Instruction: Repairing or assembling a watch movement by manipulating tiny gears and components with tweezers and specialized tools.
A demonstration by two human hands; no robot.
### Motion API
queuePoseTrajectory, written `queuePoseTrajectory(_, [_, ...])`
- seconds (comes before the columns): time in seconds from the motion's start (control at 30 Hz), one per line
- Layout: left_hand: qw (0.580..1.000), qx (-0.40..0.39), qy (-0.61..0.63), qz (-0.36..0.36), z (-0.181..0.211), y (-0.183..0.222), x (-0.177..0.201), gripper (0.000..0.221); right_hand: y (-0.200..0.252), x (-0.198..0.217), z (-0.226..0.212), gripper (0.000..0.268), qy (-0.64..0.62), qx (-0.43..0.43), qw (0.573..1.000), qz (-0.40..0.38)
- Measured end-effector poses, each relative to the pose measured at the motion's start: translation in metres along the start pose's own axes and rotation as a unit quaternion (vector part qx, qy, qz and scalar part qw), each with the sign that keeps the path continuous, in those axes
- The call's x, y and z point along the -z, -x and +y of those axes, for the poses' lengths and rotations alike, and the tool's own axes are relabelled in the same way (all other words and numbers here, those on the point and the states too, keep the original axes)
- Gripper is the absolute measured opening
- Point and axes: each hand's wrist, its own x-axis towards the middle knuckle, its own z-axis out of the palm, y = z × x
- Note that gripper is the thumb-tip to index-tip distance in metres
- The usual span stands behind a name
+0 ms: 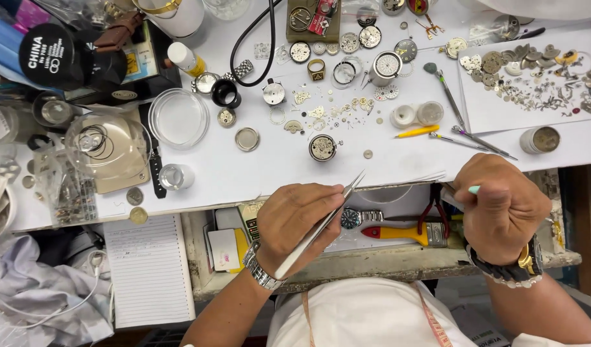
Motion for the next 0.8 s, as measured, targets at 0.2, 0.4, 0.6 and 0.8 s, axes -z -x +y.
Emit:
queuePoseTrajectory(0.2, [0.996, -0.067, -0.054, 0.002, -0.019, 0.000, -0.008, 0.013, -0.018, -0.008, -0.013, 0.010, 0.149, 0.005, 0.985, -0.082])
queuePoseTrajectory(0.4, [0.990, -0.111, -0.083, -0.029, -0.023, -0.003, -0.007, 0.014, -0.024, -0.018, -0.014, 0.023, 0.131, -0.009, 0.979, -0.157])
queuePoseTrajectory(0.6, [0.987, -0.126, -0.100, -0.023, -0.025, -0.008, -0.009, 0.008, -0.036, -0.029, -0.016, 0.010, 0.193, 0.058, 0.963, -0.181])
queuePoseTrajectory(0.8, [0.984, -0.135, -0.112, -0.031, -0.029, -0.005, -0.012, 0.008, -0.040, -0.033, -0.008, 0.012, 0.214, 0.114, 0.949, -0.201])
